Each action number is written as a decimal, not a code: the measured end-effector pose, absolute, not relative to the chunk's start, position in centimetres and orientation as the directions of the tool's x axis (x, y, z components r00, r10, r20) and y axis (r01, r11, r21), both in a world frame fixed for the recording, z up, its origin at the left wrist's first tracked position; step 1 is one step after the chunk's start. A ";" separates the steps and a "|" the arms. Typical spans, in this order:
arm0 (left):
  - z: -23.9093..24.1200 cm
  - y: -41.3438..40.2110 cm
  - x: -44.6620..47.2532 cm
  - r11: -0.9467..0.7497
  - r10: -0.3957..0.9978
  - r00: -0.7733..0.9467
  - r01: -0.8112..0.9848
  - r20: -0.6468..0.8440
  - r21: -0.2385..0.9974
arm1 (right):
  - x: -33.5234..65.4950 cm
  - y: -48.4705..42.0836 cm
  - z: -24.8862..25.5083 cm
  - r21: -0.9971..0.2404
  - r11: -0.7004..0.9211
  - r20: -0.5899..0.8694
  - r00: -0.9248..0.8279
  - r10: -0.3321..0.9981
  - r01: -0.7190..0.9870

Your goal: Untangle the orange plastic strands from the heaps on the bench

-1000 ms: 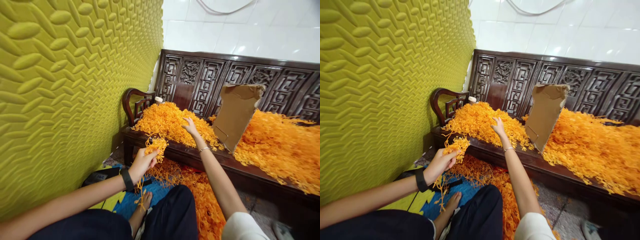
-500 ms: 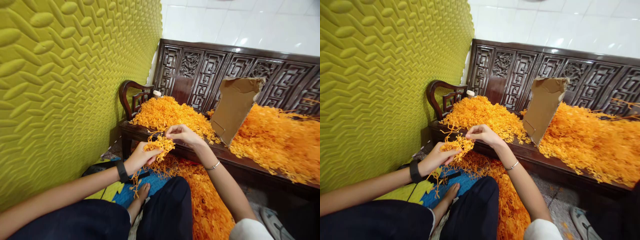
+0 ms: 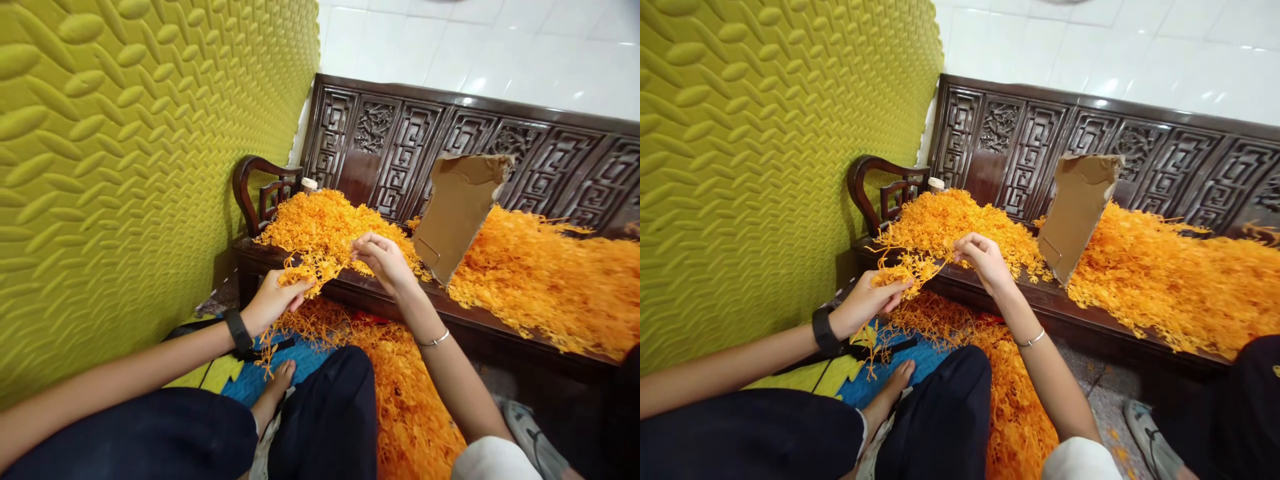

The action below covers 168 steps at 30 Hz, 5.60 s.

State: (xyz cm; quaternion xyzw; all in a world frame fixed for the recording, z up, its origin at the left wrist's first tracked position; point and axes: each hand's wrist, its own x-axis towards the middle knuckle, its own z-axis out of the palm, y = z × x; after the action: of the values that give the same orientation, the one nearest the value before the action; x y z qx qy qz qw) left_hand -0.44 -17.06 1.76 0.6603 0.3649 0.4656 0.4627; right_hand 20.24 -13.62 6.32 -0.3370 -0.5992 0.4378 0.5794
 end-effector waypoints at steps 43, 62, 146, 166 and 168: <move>2.5 -15.9 1.6 -0.266 0.961 -0.085 -0.004 0.264 0.964 | 17.2 -3.0 3.2 -0.897 0.441 0.381 0.484 0.788 -0.011; 2.2 -16.1 -0.1 -0.178 0.982 0.019 -0.224 0.187 0.958 | 17.6 -9.8 1.1 -0.960 0.280 0.259 -0.408 0.876 -0.010; 2.3 -16.9 -1.0 -0.265 0.919 0.315 0.054 0.235 0.963 | 23.0 -8.3 4.5 -0.714 0.546 0.427 -0.346 0.835 0.438; 2.9 -17.3 -1.2 -0.367 0.869 0.397 0.122 0.294 0.922 | 20.0 -15.2 7.8 -0.680 0.635 0.291 -0.660 0.693 0.367; 2.8 -17.1 -1.3 -0.370 0.866 0.405 0.124 0.293 0.921 | 20.0 -15.1 7.8 -0.667 0.642 0.313 -0.639 0.702 0.378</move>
State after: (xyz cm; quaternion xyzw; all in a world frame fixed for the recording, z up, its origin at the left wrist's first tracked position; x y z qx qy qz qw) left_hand -1.29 -17.15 2.78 0.7127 0.3475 0.4205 0.4410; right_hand 19.99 -15.15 7.75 -0.3141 -0.8599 0.2834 0.2858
